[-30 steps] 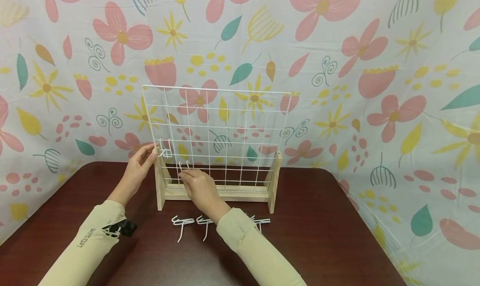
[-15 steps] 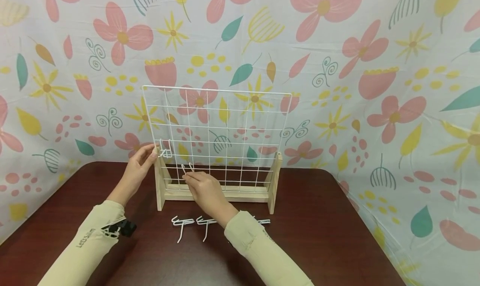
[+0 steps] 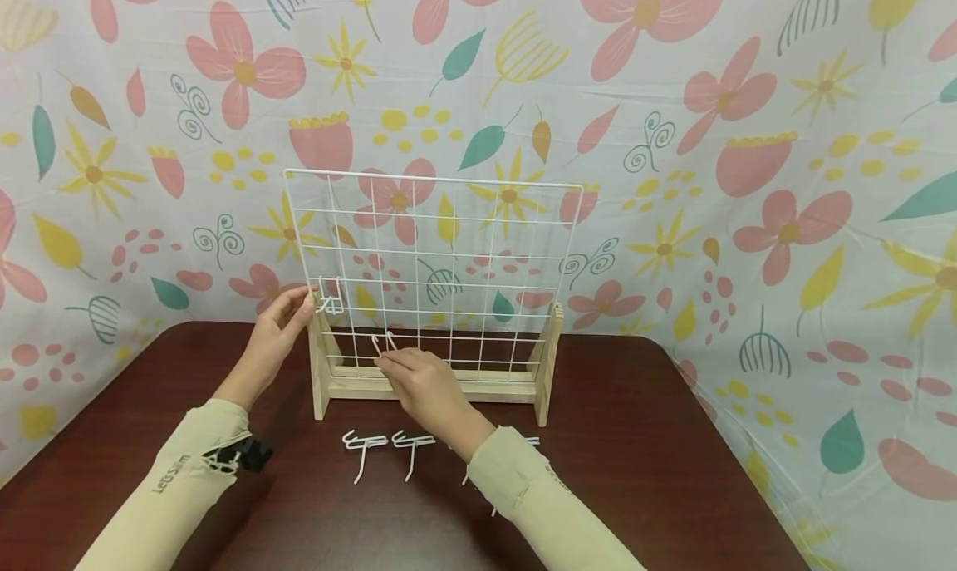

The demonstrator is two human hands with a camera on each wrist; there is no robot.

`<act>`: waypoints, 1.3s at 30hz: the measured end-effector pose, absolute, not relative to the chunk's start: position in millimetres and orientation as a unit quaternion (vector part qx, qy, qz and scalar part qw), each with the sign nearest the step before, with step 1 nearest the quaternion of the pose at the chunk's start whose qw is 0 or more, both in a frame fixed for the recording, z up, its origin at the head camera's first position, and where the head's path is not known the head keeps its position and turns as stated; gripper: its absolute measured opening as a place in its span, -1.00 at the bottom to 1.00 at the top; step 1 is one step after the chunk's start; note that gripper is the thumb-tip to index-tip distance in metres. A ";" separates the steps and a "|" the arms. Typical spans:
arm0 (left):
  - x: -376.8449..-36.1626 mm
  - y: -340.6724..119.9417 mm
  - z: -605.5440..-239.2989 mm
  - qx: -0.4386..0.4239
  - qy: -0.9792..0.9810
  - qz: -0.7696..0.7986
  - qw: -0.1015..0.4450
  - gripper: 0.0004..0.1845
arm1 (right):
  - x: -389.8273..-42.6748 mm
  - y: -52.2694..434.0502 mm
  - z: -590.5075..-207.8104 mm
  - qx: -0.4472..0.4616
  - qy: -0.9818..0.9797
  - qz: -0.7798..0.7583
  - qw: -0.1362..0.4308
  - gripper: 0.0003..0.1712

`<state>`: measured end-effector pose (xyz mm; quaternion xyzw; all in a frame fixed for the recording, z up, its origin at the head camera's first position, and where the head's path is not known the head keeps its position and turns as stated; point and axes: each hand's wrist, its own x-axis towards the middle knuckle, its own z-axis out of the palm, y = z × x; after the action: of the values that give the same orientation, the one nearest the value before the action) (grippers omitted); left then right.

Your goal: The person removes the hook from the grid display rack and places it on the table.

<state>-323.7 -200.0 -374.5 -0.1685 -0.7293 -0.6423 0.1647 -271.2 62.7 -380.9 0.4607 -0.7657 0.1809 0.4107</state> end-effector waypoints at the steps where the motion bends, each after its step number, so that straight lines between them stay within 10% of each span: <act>1: -324.1 -200.1 -374.8 -0.169 -0.728 -0.643 0.166 -0.56 | -270.1 63.8 -380.2 0.463 -0.765 0.179 0.412 -0.77; 39: -323.0 -199.7 -374.9 -0.174 -0.726 -0.644 0.168 -0.55 | -232.7 125.6 -395.5 0.535 -0.733 0.105 0.407 -0.57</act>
<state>-323.0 -199.7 -374.9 -0.1745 -0.7259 -0.6439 0.1675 -232.7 125.6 -395.5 0.5353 -0.7328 0.1047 0.4068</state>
